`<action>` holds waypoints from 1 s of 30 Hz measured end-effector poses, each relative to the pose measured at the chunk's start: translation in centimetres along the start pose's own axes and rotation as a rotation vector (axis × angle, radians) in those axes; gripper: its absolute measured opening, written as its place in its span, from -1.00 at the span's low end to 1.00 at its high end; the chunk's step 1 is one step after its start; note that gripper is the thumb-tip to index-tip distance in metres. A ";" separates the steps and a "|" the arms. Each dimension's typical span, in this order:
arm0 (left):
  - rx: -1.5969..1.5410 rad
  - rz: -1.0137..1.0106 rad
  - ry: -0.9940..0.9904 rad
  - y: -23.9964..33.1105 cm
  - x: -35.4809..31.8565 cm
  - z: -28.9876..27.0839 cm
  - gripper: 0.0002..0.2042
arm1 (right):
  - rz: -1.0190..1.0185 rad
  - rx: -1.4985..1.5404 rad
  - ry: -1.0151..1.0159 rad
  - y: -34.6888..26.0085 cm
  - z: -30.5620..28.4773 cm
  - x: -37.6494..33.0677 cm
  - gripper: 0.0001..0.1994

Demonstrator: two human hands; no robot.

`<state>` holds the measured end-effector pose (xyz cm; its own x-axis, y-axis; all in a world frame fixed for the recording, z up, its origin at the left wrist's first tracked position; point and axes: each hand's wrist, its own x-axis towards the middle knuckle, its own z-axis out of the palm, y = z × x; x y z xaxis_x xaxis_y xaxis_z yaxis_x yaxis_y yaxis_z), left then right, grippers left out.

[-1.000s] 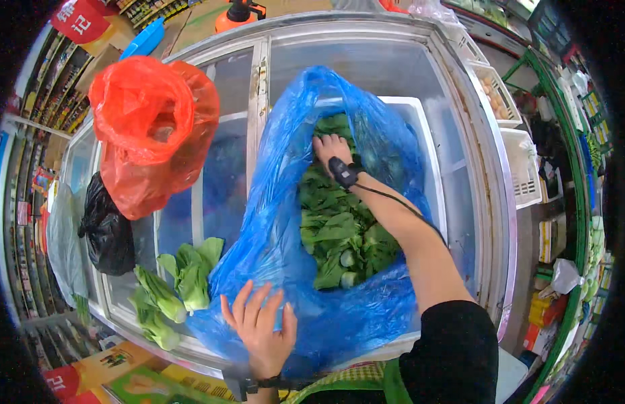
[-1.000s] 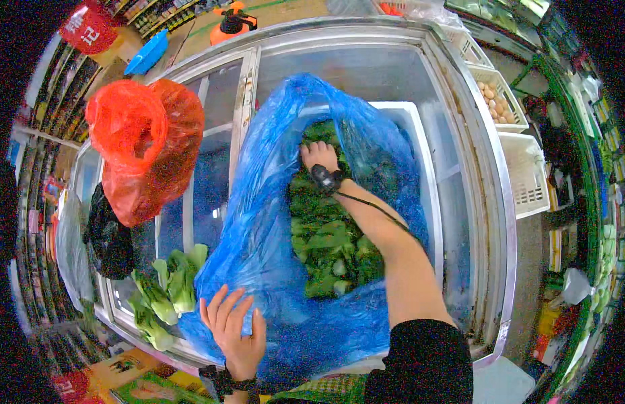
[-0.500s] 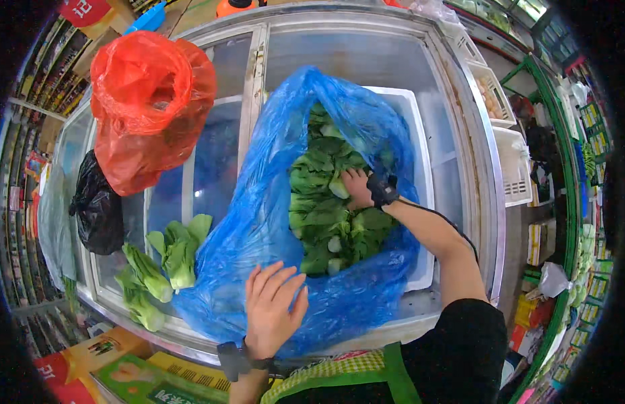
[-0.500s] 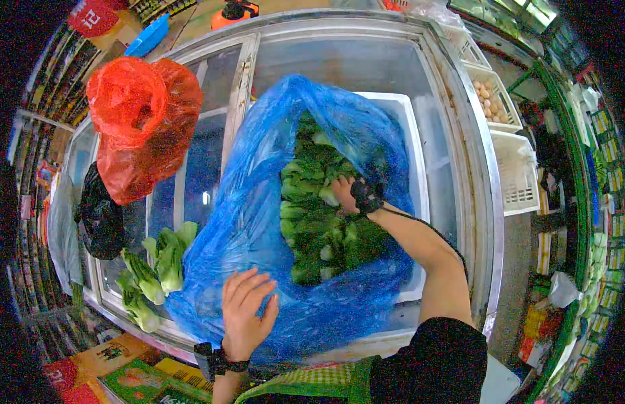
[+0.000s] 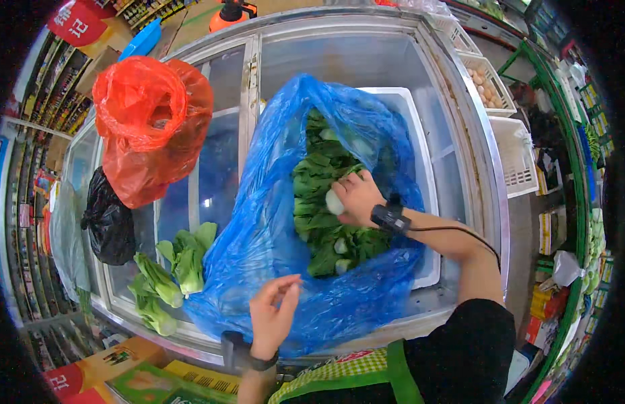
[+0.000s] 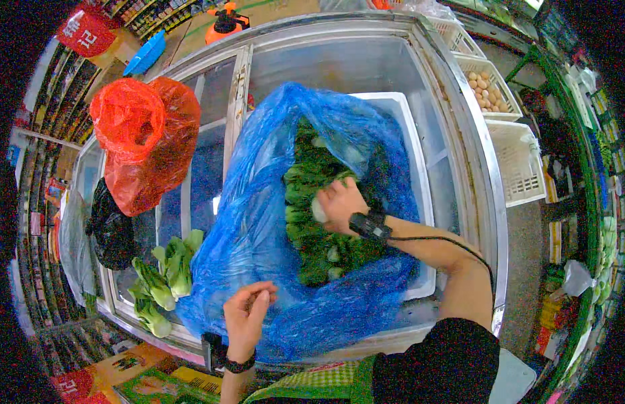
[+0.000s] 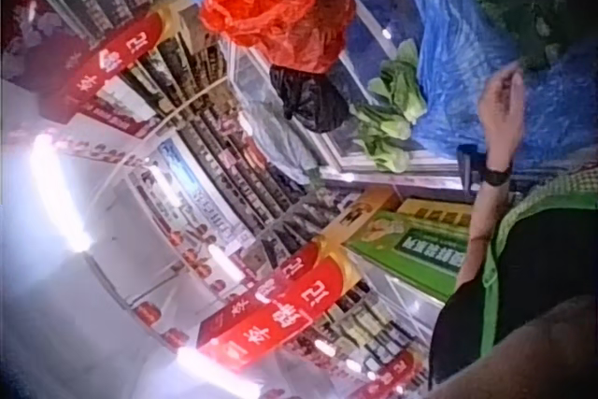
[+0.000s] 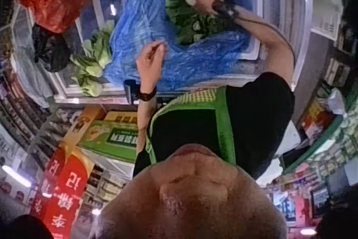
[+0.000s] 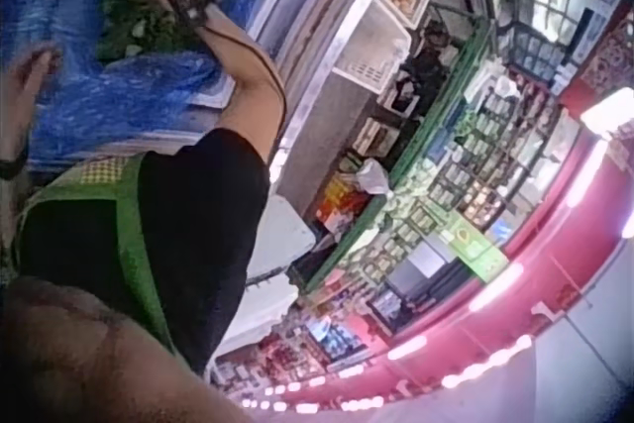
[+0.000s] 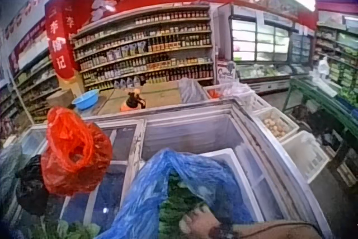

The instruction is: The recorder takes bok choy from a refrigerator, washes them in a bowl, and places them on a produce shelf.

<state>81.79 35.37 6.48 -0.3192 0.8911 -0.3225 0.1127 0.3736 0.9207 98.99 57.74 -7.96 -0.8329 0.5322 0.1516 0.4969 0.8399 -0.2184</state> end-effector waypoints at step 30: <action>0.322 -0.222 1.352 -5.5 -1.6 -19.5 -0.40 | 0.840 0.589 0.497 12.9 19.2 21.4 -0.79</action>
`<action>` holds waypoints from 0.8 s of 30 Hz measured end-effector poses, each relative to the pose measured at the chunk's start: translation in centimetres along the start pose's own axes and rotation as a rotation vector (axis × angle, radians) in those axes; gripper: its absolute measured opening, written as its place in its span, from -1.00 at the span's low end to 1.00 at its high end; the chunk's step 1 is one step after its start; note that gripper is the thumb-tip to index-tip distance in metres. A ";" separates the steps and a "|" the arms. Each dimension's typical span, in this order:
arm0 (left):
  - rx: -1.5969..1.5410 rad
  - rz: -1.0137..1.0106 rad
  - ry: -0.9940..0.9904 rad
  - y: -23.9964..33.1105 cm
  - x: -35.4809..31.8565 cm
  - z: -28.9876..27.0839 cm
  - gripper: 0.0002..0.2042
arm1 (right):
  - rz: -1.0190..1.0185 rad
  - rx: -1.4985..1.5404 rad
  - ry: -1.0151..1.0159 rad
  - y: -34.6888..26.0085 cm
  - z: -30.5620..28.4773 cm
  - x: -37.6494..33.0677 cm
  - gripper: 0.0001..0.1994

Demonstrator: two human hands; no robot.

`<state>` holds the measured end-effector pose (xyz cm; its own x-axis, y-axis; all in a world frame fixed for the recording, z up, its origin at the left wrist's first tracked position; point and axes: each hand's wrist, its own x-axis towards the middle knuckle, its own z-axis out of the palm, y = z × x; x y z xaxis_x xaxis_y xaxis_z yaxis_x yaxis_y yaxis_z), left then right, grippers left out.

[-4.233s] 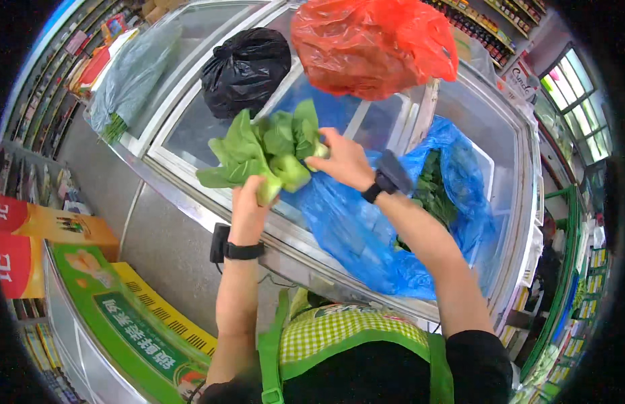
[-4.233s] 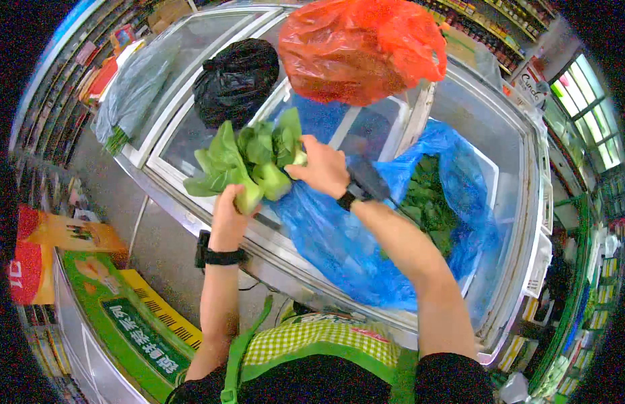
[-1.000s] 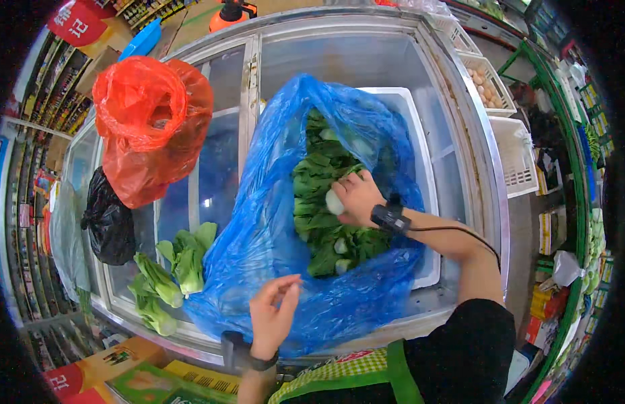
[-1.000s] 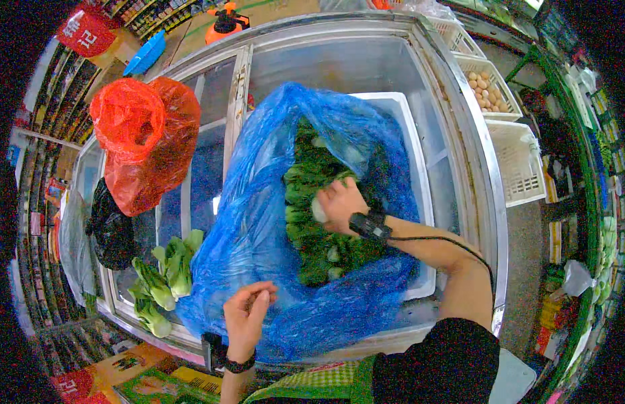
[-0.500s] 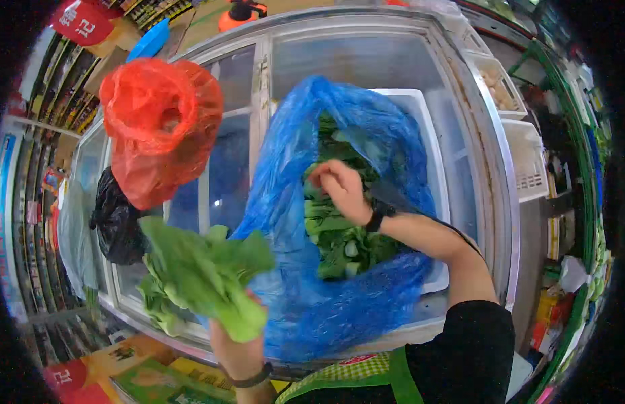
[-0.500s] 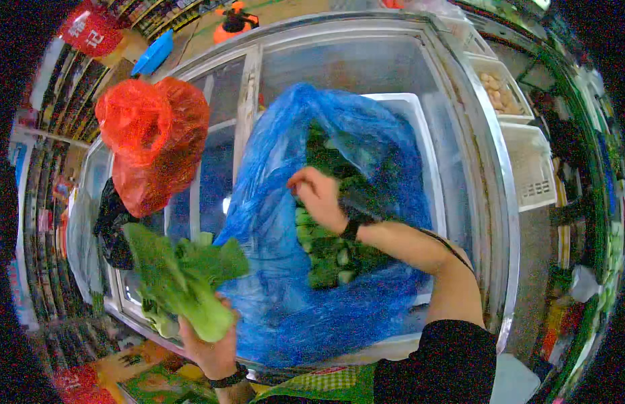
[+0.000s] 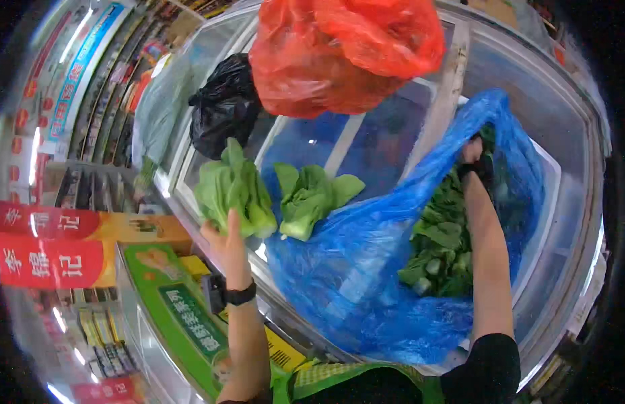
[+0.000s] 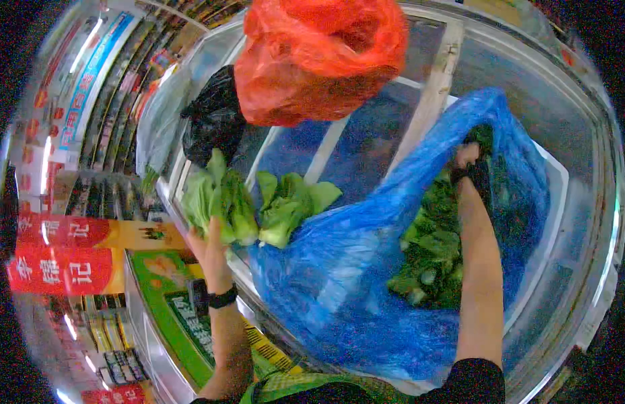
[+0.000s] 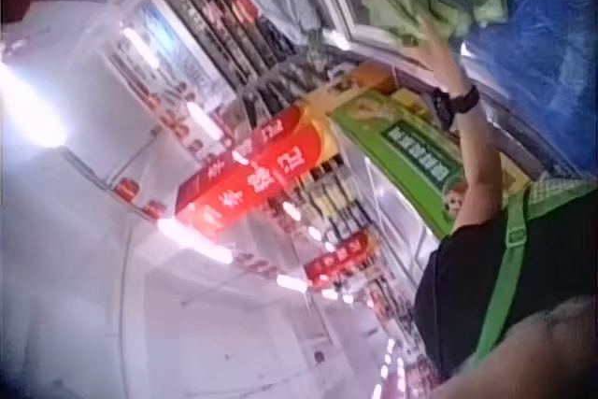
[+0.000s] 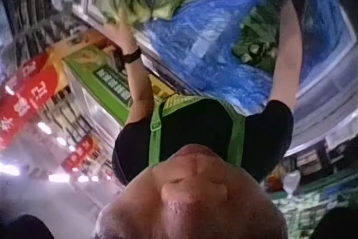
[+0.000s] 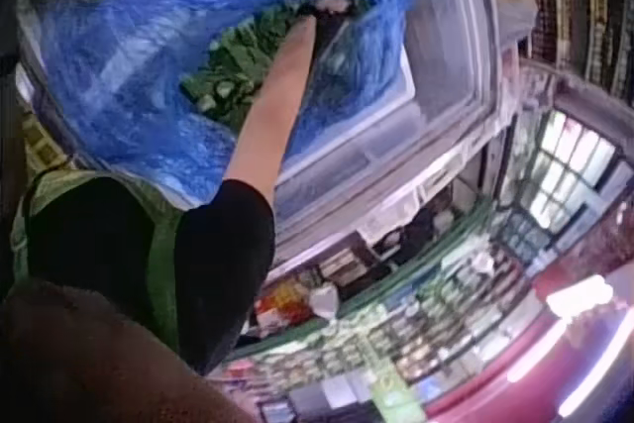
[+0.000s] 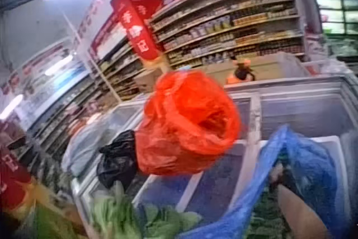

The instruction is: The recorder takes bok choy from a refrigerator, washes them in a bowl, and places them on a produce shelf.

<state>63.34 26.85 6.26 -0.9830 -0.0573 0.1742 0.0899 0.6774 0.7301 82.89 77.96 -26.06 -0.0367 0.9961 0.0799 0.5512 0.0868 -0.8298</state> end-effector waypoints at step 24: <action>0.035 0.329 0.112 0.6 -2.2 -1.1 -0.64 | 0.573 1.018 0.201 -2.4 -0.4 -0.1 -0.73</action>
<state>65.69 26.62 7.08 -0.8786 0.0898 0.4691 0.3916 0.6978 0.5998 81.88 77.62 -23.89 0.1812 0.8811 -0.4369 -0.4758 -0.3102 -0.8230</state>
